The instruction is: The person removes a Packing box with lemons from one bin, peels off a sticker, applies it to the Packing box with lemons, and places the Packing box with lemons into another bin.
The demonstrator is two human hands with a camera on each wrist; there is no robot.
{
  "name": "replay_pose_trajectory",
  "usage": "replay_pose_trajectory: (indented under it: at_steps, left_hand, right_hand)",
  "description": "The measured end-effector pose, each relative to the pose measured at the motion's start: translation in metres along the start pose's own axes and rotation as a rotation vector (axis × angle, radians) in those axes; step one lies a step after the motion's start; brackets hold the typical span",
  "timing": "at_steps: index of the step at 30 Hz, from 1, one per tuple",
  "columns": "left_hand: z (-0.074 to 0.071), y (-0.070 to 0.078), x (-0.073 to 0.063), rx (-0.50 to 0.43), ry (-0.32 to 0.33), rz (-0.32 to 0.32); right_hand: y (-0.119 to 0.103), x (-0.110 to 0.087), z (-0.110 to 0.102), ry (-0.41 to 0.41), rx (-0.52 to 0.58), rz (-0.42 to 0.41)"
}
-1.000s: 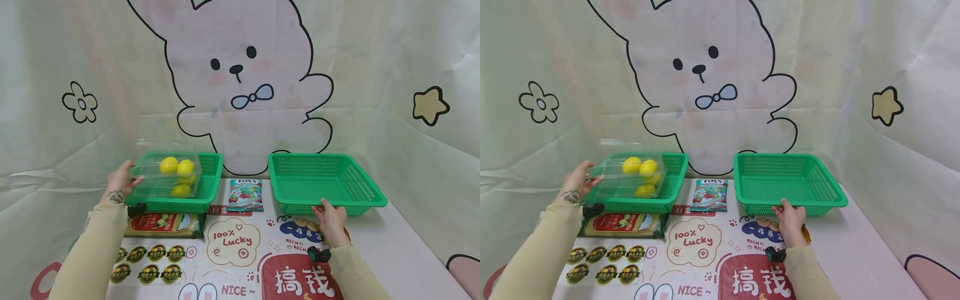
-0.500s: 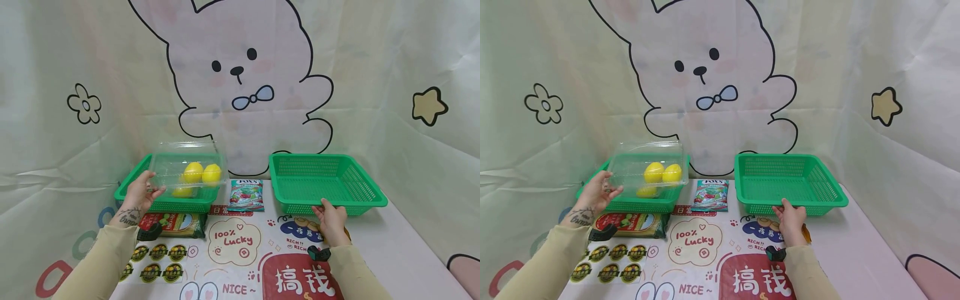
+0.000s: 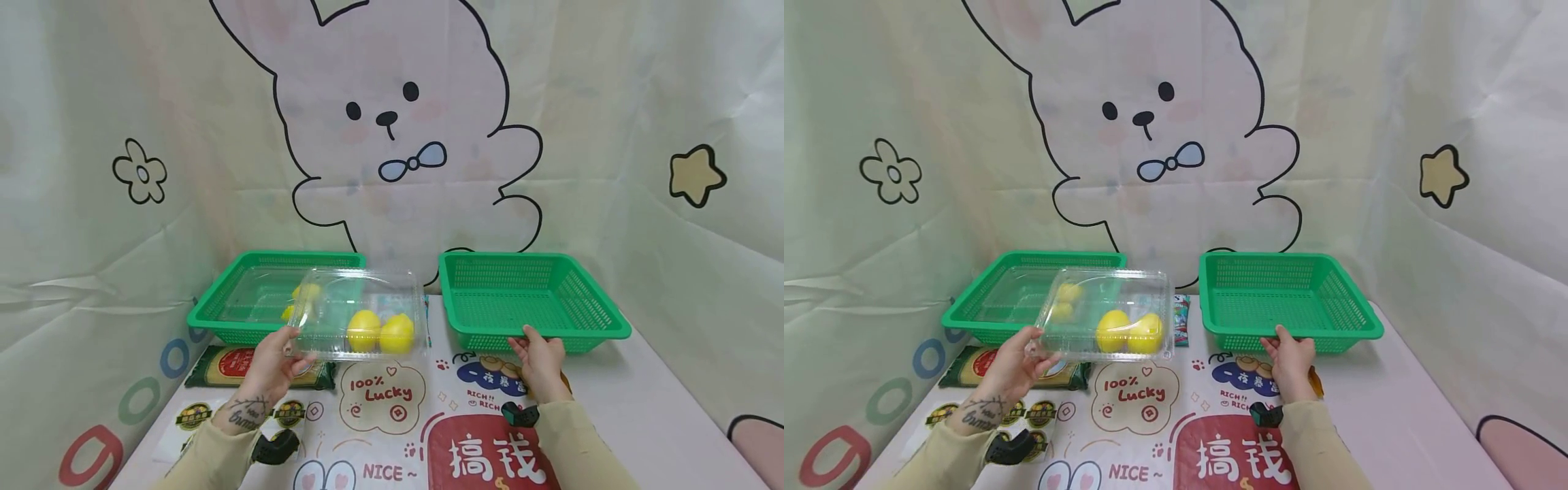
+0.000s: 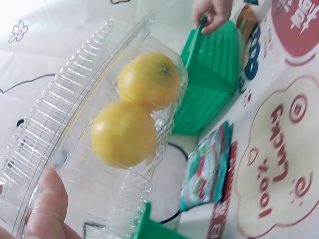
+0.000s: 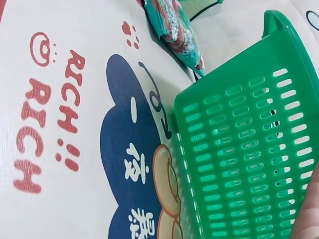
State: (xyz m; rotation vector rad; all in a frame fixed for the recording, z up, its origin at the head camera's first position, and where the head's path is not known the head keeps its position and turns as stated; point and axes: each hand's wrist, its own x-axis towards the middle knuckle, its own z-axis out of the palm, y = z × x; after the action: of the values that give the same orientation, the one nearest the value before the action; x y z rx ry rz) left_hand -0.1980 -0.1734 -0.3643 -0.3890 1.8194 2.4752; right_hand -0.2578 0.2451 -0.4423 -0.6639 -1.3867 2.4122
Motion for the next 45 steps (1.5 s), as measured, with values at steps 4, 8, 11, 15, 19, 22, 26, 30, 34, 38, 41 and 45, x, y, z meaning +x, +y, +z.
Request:
replay_pose_trajectory:
  at_steps: [4, 8, 11, 15, 19, 22, 26, 30, 34, 38, 41, 45]
  left_hand:
    - [0.009, -0.022, -0.008, 0.029, -0.006, 0.017]
    - [0.016, -0.040, -0.013, 0.030, 0.004, 0.025]
    - [0.022, -0.048, -0.016, 0.025, 0.009, 0.032]
    - [0.029, -0.054, -0.020, 0.010, 0.000, 0.036]
    - [0.033, -0.057, -0.023, -0.003, -0.015, 0.026]
    - [0.036, -0.060, -0.026, -0.016, -0.031, 0.020]
    - [0.039, -0.065, -0.029, -0.038, -0.034, 0.007]
    - [0.041, -0.070, -0.031, -0.039, -0.046, -0.006]
    - [0.043, -0.074, -0.034, -0.029, -0.074, -0.021]
    - [0.045, -0.078, -0.037, -0.033, -0.096, -0.044]
    - [0.045, -0.081, -0.038, -0.033, -0.108, -0.063]
    - [0.043, -0.087, -0.039, -0.027, -0.110, -0.083]
  right_hand:
    - [0.000, 0.000, 0.001, 0.000, -0.001, 0.002]
    - [0.000, 0.000, 0.000, -0.003, -0.005, 0.006]
    - [-0.001, 0.001, 0.000, -0.008, -0.015, 0.014]
    - [-0.004, -0.002, -0.001, -0.035, -0.052, 0.050]
    - [-0.007, -0.016, -0.004, -0.110, -0.170, 0.072]
    - [-0.006, -0.034, -0.003, -0.200, -0.331, 0.044]
    - [-0.005, -0.063, 0.003, -0.337, -0.542, -0.029]
    - [-0.003, -0.087, 0.009, -0.469, -0.630, -0.092]
    - [0.000, -0.103, 0.013, -0.545, -0.652, -0.105]
    - [0.001, -0.114, 0.012, -0.563, -0.658, -0.087]
    - [0.001, -0.120, 0.011, -0.562, -0.674, -0.069]
    - [0.002, -0.125, 0.009, -0.555, -0.716, -0.050]
